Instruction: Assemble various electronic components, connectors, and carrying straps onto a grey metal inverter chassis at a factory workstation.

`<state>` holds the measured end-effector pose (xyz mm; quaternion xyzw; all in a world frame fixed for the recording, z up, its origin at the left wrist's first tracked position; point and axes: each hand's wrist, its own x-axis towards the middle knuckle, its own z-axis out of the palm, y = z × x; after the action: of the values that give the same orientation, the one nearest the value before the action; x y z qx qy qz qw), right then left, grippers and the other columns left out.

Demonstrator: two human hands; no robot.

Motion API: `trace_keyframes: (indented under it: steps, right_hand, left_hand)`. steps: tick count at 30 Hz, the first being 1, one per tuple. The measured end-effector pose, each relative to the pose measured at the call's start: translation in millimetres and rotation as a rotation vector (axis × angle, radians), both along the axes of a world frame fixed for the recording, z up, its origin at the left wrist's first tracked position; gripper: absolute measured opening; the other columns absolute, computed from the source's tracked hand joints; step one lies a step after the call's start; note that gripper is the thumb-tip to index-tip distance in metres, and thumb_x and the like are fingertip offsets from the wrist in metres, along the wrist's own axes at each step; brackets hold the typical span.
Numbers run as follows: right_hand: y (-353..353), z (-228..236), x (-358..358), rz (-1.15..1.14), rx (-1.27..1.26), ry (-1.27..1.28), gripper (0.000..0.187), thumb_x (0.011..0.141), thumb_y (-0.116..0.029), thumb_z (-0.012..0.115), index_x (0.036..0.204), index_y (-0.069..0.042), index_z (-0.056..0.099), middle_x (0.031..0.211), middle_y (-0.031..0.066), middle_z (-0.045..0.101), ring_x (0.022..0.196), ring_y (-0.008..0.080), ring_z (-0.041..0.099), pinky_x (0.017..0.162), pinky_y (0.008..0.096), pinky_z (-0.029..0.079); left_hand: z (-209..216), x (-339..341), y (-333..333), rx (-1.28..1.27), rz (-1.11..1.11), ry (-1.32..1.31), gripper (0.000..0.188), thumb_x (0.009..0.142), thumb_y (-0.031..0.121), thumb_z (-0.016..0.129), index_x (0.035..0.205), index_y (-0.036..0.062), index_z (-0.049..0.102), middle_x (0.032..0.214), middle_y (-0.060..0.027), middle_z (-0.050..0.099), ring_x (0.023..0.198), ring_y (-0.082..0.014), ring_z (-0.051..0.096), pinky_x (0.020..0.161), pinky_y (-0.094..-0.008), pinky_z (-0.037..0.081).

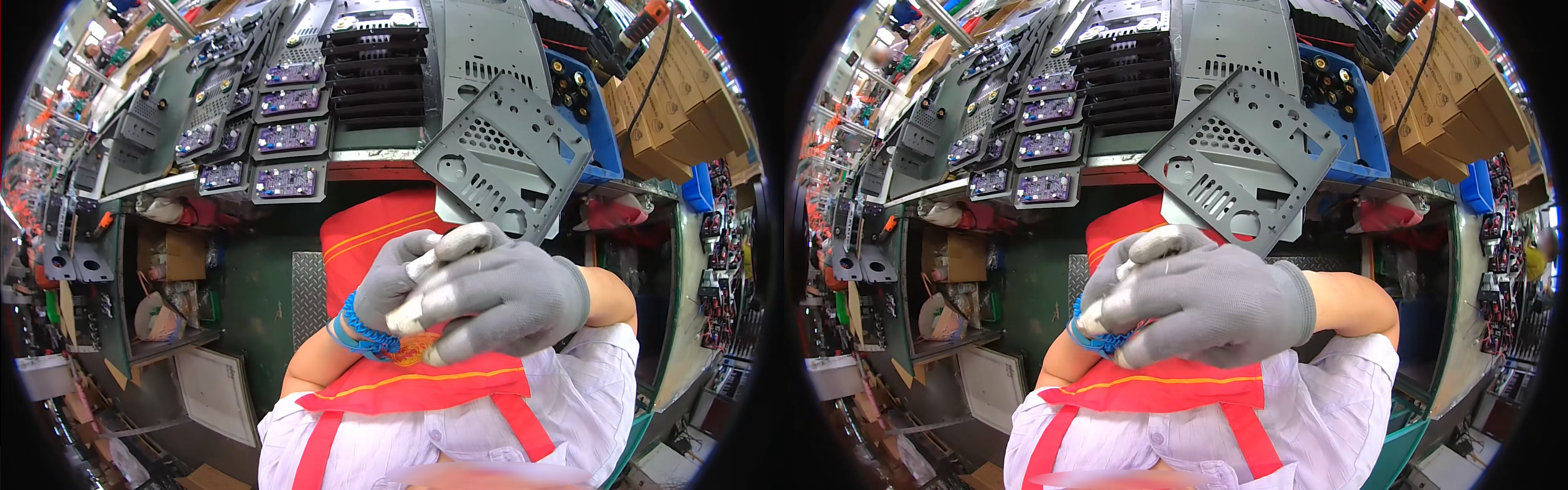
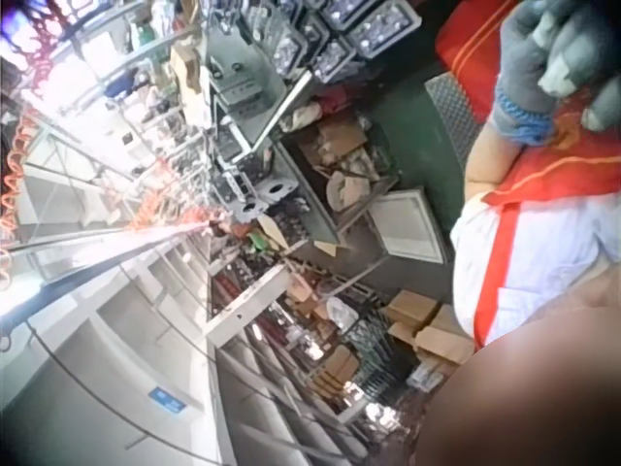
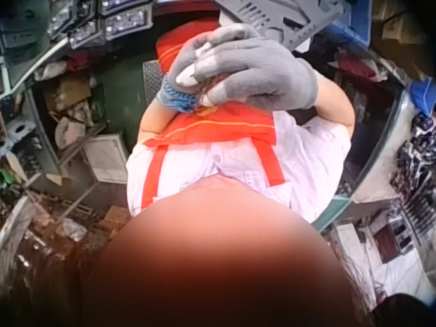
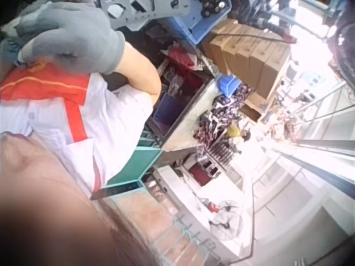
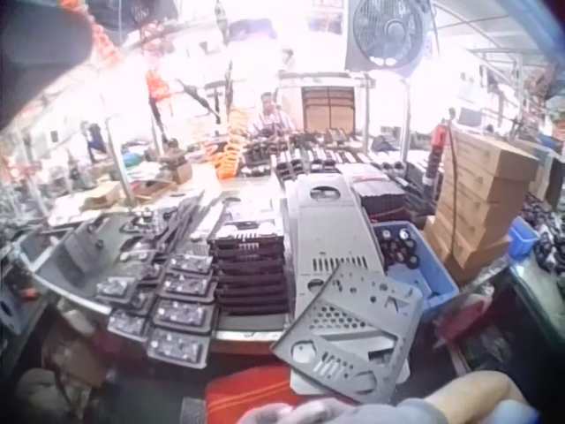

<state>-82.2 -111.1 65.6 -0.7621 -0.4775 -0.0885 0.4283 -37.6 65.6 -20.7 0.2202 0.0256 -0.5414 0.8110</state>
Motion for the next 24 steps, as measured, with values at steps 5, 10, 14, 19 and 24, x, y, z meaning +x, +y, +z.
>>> trace_keyframes:
  steps: [5, 10, 14, 19, 24]
  right_hand:
    - [-32.4, 8.6, 17.3, -0.503, -0.053, -0.143, 0.017, 0.082, -0.004, 0.062, 0.097, -0.008, 0.065, 0.112, 0.0123, 0.062, 0.101, 0.0289, 0.060, 0.085, 0.0387, 0.046]
    - [-29.1, 0.7, 12.6, -0.478, -0.014, 0.042, 0.026, 0.069, -0.013, 0.077, 0.091, -0.009, 0.064, 0.101, 0.0096, 0.062, 0.094, 0.0257, 0.062, 0.081, 0.0362, 0.047]
    - [-10.7, -14.6, 2.7, -0.517, -0.121, -0.029, 0.027, 0.069, -0.022, 0.077, 0.088, -0.012, 0.061, 0.099, 0.0044, 0.062, 0.090, 0.0234, 0.059, 0.079, 0.0359, 0.043]
    - [-13.4, -25.4, 5.8, -0.498, -0.089, -0.062, 0.024, 0.073, -0.024, 0.073, 0.089, -0.013, 0.058, 0.103, 0.0028, 0.061, 0.094, 0.0222, 0.058, 0.085, 0.0376, 0.043]
    - [-2.2, -25.5, -6.5, -0.600, -0.181, -0.069, 0.028, 0.072, -0.023, 0.072, 0.093, -0.011, 0.057, 0.111, 0.0088, 0.058, 0.096, 0.0253, 0.058, 0.088, 0.0395, 0.043]
  left_hand:
    - [-2.7, 7.6, 5.3, -0.422, 0.096, -0.251, 0.032, 0.084, 0.022, 0.070, 0.106, -0.0003, 0.062, 0.122, -0.0214, 0.054, 0.106, -0.0381, 0.059, 0.093, -0.0480, 0.049]
    - [-14.6, 6.9, 8.2, -0.265, 0.103, -0.180, 0.031, 0.087, 0.019, 0.066, 0.110, 0.0011, 0.057, 0.121, -0.0205, 0.054, 0.111, -0.0382, 0.056, 0.095, -0.0474, 0.048]
    - [-14.6, 7.9, 5.8, -0.246, 0.086, -0.223, 0.045, 0.092, 0.026, 0.059, 0.121, -0.0057, 0.047, 0.121, -0.0170, 0.054, 0.116, -0.0264, 0.054, 0.102, -0.0425, 0.044]
    - [-8.6, 10.5, 7.5, -0.265, -0.085, -0.157, 0.055, 0.093, 0.032, 0.055, 0.129, -0.0060, 0.040, 0.123, -0.0160, 0.052, 0.115, -0.0260, 0.054, 0.101, -0.0418, 0.044]
    - [-18.4, 6.5, 8.0, -0.166, -0.008, -0.158, 0.053, 0.094, 0.033, 0.054, 0.127, -0.0059, 0.042, 0.120, -0.0151, 0.054, 0.112, -0.0244, 0.056, 0.099, -0.0412, 0.046]
